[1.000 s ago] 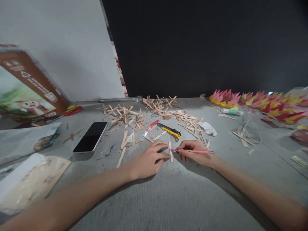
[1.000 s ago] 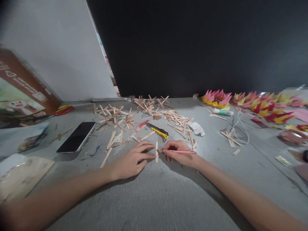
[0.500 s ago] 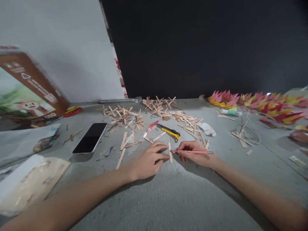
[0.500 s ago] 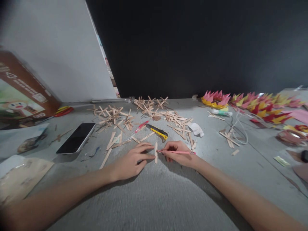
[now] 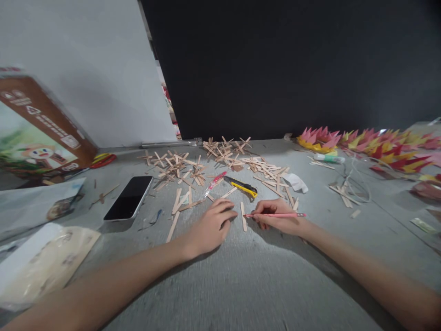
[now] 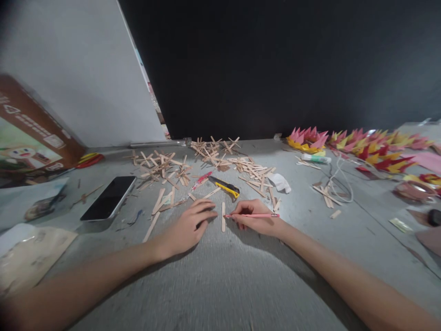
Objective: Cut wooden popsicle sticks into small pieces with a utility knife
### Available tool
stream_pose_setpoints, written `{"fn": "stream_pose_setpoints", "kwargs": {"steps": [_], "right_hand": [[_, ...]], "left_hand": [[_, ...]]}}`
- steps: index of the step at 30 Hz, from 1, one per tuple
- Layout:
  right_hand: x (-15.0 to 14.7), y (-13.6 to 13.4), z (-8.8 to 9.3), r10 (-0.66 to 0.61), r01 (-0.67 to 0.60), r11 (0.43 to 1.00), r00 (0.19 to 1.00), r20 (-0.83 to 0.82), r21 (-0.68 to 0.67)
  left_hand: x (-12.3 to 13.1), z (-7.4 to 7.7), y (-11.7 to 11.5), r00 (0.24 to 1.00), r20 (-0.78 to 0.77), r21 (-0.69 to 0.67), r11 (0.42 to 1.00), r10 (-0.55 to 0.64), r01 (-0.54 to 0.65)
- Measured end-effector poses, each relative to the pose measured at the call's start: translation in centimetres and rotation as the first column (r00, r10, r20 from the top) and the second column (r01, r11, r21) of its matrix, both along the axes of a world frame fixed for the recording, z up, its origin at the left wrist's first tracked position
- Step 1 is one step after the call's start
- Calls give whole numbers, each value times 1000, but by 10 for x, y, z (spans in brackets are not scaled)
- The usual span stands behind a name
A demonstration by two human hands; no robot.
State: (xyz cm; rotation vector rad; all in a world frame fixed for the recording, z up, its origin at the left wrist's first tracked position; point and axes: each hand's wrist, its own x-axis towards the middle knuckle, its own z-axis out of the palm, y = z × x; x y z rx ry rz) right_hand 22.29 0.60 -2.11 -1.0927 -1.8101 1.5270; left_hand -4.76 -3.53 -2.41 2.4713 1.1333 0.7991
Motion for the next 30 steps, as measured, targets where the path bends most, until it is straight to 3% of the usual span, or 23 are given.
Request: {"fn": "stream_pose_setpoints", "kwargs": {"steps": [10,30], "right_hand": [[3,1,-2,13,-13,999,1000,5,38],[-1,-1,2,12,-11,999,1000,-11,34]], "left_hand": [[0,7,-2,988,-81,23,991,-131,133],[1,2,0,997,21,60,996,-72,71]]}}
